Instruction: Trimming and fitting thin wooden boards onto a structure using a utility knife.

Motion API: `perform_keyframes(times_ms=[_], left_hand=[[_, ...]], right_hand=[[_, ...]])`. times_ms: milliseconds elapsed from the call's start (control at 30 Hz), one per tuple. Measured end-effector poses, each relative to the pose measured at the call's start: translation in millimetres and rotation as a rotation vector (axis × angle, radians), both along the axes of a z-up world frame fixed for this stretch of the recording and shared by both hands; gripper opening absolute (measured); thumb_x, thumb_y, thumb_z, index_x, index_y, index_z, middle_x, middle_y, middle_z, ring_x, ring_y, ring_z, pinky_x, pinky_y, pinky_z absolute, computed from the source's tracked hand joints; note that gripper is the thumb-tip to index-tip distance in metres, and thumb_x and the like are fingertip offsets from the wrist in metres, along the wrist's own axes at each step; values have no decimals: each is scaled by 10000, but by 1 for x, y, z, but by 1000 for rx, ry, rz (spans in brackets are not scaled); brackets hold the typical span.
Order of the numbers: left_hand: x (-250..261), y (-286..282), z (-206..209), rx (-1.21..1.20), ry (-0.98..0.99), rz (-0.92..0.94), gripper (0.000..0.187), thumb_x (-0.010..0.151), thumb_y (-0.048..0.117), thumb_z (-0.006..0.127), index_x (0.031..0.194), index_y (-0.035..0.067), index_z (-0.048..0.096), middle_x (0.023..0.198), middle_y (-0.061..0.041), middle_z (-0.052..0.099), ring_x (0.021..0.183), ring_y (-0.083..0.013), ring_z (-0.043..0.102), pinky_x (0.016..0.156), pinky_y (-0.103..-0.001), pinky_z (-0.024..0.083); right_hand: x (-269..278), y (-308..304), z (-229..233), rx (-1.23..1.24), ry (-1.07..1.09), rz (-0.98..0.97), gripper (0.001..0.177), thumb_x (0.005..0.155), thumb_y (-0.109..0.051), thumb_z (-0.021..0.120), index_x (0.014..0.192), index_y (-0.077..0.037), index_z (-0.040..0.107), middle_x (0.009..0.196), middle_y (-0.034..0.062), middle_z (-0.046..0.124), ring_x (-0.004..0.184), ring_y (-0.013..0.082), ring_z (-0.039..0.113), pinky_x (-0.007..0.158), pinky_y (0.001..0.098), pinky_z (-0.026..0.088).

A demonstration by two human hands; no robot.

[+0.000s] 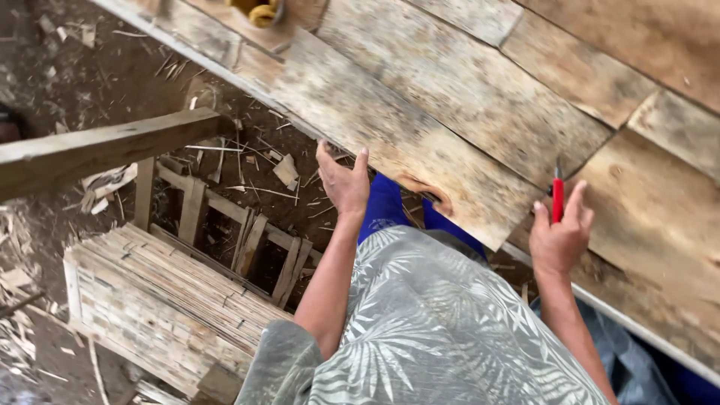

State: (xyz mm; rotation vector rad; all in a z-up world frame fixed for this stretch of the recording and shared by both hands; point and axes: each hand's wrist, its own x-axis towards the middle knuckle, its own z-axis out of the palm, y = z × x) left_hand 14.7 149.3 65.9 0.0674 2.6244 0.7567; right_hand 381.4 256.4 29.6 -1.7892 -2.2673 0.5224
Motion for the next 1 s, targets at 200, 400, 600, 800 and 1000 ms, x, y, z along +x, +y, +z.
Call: perform_keyframes(times_ms=[200, 400, 600, 800, 1000], left_hand=[[-94, 8, -29, -181, 297, -308, 715, 964, 488, 679, 1564, 229, 388, 1687, -77, 291, 1552, -304, 218, 1244, -624, 153], [-167, 29, -31, -503, 73, -392, 852, 999, 692, 477, 1632, 197, 194, 1716, -16, 158, 1570, -305, 71, 1254, -606, 52], [-186, 17, -38, -281, 163, -284, 550, 850, 463, 830, 1319, 268, 618, 1552, -20, 506, 1501, -325, 315, 1200, -664, 191], [-210, 2, -31, -22, -4, -184, 263, 915, 329, 755, 1119, 218, 632, 1110, -3, 757, 962, -138, 713, 785, -302, 591], [-217, -9, -25, 171, -134, -135, 167, 904, 183, 785, 993, 158, 647, 985, -39, 743, 851, -122, 699, 777, -271, 629]], right_hand=[[1, -1, 0, -38, -94, -32, 830, 986, -232, 850, 1647, -30, 390, 1070, 204, 574, 772, 324, 614, 632, 451, 562], [-3, -2, 2, -76, -88, -48, 861, 974, -228, 856, 1654, -23, 370, 1079, 218, 573, 801, 325, 608, 690, 460, 550], [-4, -5, -2, -56, -104, -69, 843, 987, -220, 855, 1658, -23, 384, 1043, 170, 536, 818, 300, 554, 683, 453, 513], [-12, -6, 3, -68, -132, -121, 879, 953, -182, 890, 1660, -58, 384, 1050, 206, 550, 772, 316, 556, 654, 456, 511], [-18, -7, -1, -65, -142, -156, 866, 957, -131, 899, 1649, -41, 386, 1106, 201, 583, 806, 282, 584, 642, 408, 556]])
